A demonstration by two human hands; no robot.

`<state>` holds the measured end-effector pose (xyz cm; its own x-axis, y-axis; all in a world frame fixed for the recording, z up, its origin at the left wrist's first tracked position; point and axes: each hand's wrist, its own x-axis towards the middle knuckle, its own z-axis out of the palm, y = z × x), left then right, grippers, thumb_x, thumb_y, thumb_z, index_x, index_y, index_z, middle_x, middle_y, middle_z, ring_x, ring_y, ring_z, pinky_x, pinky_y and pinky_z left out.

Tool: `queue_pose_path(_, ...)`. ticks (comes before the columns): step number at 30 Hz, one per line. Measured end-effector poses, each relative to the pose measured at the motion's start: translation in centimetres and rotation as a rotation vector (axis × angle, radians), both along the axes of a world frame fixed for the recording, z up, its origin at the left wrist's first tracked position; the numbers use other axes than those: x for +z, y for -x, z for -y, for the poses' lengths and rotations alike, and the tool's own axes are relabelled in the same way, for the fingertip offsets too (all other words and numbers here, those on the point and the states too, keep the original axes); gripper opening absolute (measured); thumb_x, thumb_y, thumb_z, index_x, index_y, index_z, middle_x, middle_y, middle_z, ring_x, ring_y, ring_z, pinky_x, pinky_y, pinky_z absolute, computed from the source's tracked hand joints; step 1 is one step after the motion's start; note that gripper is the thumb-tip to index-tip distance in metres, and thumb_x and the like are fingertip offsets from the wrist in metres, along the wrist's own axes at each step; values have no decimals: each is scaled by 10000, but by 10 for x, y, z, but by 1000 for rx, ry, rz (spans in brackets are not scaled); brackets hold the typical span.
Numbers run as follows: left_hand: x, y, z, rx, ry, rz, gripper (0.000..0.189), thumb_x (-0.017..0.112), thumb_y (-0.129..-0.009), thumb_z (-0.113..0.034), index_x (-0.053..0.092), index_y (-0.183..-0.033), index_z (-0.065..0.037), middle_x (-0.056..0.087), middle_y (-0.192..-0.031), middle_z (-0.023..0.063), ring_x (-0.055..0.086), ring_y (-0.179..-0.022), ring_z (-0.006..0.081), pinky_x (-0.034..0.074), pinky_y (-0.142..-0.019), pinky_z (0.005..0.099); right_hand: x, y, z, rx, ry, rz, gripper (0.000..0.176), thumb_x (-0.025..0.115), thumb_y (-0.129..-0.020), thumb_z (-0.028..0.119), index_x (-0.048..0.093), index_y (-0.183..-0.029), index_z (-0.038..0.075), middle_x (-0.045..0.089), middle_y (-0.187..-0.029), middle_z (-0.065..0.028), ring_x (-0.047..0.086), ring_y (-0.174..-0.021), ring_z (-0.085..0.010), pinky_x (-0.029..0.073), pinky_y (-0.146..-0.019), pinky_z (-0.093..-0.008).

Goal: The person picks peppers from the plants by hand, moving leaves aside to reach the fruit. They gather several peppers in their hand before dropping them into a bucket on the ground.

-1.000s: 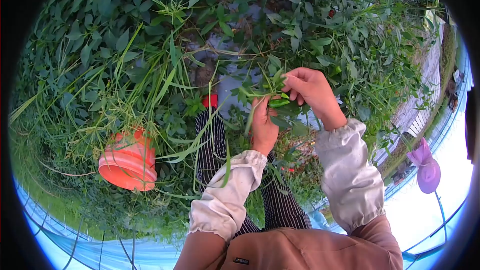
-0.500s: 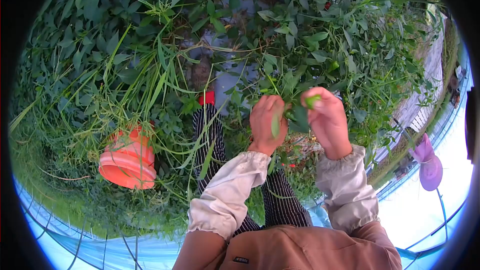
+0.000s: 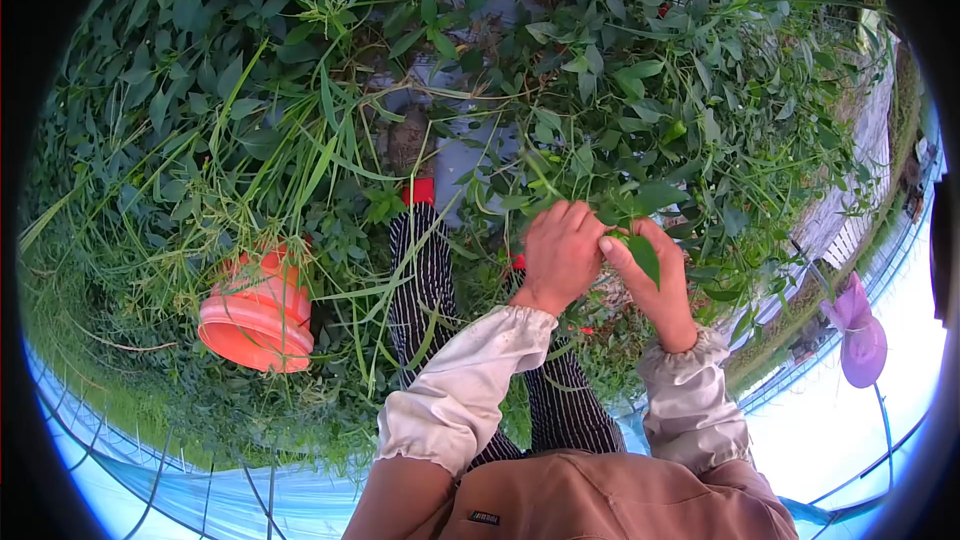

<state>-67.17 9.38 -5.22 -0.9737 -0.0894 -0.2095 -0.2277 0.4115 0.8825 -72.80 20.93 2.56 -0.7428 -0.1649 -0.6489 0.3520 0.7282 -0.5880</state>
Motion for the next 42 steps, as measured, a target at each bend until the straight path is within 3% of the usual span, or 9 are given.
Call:
queue_pose_path(1, 0, -1, 0, -19, -2, 28, 92, 647, -721, -128, 609, -798, -96, 568, -807, 49, 557, -786, 259, 448, -688, 392, 10, 7, 6, 88, -172, 66, 312, 742, -842, 268, 623, -917, -10, 588, -785, -10, 483, -685, -79, 413, -627, -237)
queue_pose_path(15, -4, -1, -3, -144, 64, 15, 70, 639, -752, -155, 594, -764, -103, 562, -766, 51, 559, -765, 249, 432, -665, 388, 17, 6, -1, 131, -92, -109, 168, 671, -762, 150, 636, -805, -9, 592, -671, -95, 543, -580, -164, 427, -564, -304)
queue_pose_path(17, -7, 0, -3, -120, 80, 106, 84, 647, -729, -146, 596, -764, -90, 578, -797, 61, 566, -794, 261, 441, -687, 392, 21, 5, -9, -313, 236, 422, 130, 623, -769, 87, 642, -854, -9, 640, -707, -70, 550, -554, -127, 425, -523, -264)
queue_pose_path(20, -6, 2, -6, -160, 85, 178, 85, 647, -738, -141, 604, -776, -78, 593, -821, 69, 574, -828, 268, 450, -719, 398, 27, 21, 1, -554, 527, 462, 197, 562, -741, 31, 623, -921, -20, 631, -709, -91, 479, -456, -121, 387, -427, -222)
queue_pose_path(25, -5, 0, -13, -305, 83, 175, 54, 611, -815, -136, 624, -807, -84, 590, -814, 60, 575, -839, 256, 451, -735, 402, -3, 63, 0, -648, 133, 46, 258, 625, -872, 176, 654, -1035, -22, 675, -749, -81, 547, -528, -91, 404, -473, -208)
queue_pose_path(31, -7, -2, -12, -295, 52, 135, 69, 617, -791, -134, 641, -838, -90, 585, -812, 58, 574, -842, 257, 450, -744, 400, -42, 96, -6, -123, -657, -193, 400, 713, -847, 379, 684, -850, -20, 635, -642, -38, 576, -561, -99, 395, -508, -224)
queue_pose_path(36, -5, 1, -7, -287, 26, 138, 75, 612, -772, -116, 645, -836, -98, 585, -816, 56, 577, -853, 258, 453, -758, 392, -17, 93, 2, -427, -256, -252, 385, 617, -906, 358, 668, -814, -12, 554, -568, -8, 516, -449, -84, 362, -422, -206)
queue_pose_path(38, -3, 2, -7, -273, 21, 133, 84, 605, -765, -108, 646, -837, -99, 588, -819, 55, 580, -857, 257, 455, -763, 392, 11, 88, 10, -744, 184, 178, 326, 588, -920, 301, 642, -861, -15, 519, -556, -8, 446, -402, -78, 319, -386, -198)
queue_pose_path(42, 1, 3, -4, -316, 44, 160, 107, 588, -758, -109, 639, -851, -98, 601, -843, 63, 593, -877, 254, 466, -770, 394, 25, 67, 6, -525, 696, 523, 288, 509, -931, 232, 606, -889, -37, 561, -597, -60, 452, -391, -107, 348, -368, -204)
